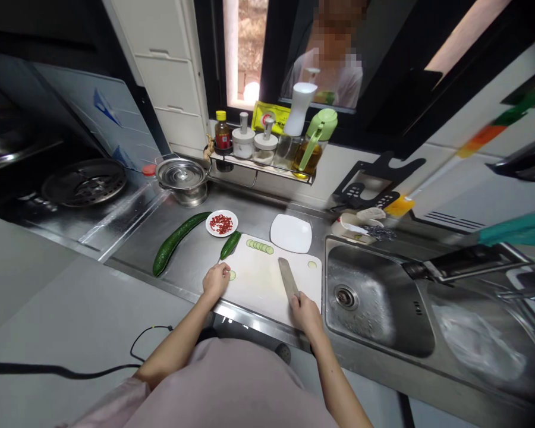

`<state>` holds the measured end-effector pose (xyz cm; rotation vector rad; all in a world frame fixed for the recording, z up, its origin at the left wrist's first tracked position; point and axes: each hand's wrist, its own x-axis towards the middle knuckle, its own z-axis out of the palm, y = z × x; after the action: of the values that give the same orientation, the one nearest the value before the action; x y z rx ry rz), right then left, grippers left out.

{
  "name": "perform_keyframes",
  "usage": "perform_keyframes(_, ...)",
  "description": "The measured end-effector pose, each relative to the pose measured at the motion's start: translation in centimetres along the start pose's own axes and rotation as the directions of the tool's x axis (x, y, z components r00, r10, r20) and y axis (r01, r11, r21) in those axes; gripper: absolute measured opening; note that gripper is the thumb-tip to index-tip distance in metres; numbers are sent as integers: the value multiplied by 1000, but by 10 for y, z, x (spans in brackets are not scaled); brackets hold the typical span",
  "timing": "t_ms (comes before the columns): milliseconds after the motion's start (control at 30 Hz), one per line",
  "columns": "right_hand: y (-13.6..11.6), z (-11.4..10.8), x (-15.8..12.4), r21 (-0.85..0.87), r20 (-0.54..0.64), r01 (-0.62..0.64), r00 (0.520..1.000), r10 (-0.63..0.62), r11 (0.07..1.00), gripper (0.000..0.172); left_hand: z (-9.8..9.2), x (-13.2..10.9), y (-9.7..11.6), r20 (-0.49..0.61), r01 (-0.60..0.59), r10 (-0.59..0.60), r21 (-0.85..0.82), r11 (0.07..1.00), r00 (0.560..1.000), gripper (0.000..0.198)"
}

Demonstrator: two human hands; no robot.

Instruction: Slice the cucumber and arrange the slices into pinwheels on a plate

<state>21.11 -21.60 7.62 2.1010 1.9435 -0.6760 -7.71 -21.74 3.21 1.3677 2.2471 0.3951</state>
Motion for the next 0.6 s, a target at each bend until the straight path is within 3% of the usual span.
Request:
perform_keyframes(300, -1, -3, -3, -3, 27, -20, 999, 20, 1000, 36, 3, 2, -4, -42, -47, 46, -29, 998, 998, 21)
perform_keyframes(400, -2, -4, -4, 5, 38, -22, 999, 22, 1000, 36, 7, 4, 16, -77, -91, 85, -84, 992, 993, 21)
perform_keyframes(600, -3, -1, -5, 33, 9, -35, 999, 35, 999, 38, 29, 22, 84, -52, -239, 234, -142, 961, 971, 24)
